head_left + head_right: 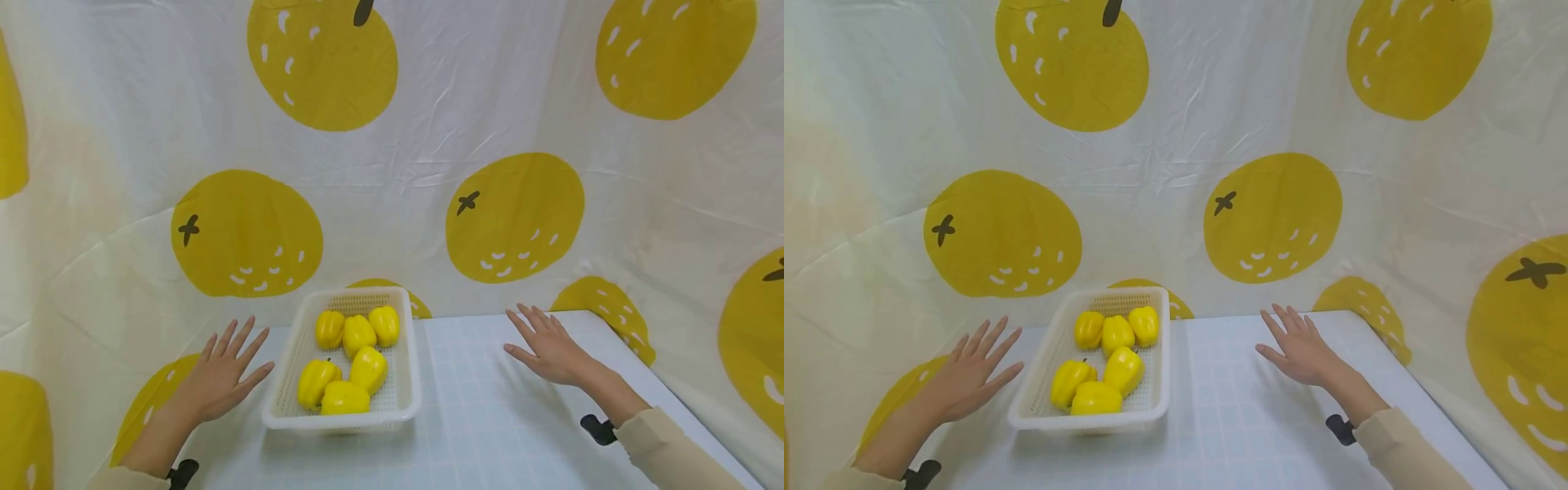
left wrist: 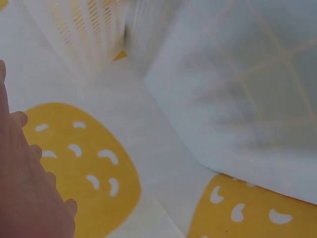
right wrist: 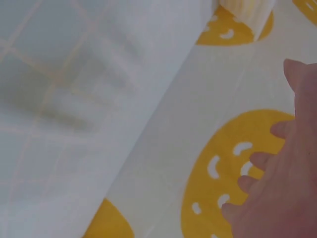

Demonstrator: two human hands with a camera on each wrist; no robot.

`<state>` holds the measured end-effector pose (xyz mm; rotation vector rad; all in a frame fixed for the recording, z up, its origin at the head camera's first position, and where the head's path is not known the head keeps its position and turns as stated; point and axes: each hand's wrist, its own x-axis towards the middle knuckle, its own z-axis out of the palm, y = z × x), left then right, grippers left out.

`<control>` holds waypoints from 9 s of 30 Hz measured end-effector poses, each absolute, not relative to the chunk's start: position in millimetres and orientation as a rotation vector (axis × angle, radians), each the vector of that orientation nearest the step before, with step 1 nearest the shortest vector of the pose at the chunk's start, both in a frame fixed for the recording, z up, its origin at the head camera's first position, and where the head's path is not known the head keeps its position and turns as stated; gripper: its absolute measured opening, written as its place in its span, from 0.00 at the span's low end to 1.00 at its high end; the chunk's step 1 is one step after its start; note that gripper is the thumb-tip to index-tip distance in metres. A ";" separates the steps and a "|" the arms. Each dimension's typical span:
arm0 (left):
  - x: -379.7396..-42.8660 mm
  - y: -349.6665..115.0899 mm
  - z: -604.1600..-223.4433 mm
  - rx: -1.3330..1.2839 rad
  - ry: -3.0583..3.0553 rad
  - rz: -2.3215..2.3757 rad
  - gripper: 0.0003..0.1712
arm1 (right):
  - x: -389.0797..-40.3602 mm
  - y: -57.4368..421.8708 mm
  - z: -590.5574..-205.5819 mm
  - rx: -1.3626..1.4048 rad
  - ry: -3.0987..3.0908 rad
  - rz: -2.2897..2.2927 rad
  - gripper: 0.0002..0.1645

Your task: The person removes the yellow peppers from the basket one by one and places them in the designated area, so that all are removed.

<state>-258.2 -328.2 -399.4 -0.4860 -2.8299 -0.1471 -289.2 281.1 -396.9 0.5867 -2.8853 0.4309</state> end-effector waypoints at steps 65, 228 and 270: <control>-235.5 -280.5 -434.7 -0.422 -2.976 -0.750 0.60 | -287.4 72.9 -397.2 0.940 -2.847 1.142 0.37; -234.5 -276.6 -443.2 -0.308 -3.021 -0.890 0.66 | -310.2 101.5 -383.0 0.720 -2.588 1.464 0.26; -233.3 -276.2 -450.1 -0.317 -3.011 -0.911 0.66 | -388.3 166.1 -441.4 0.338 -2.716 1.441 0.30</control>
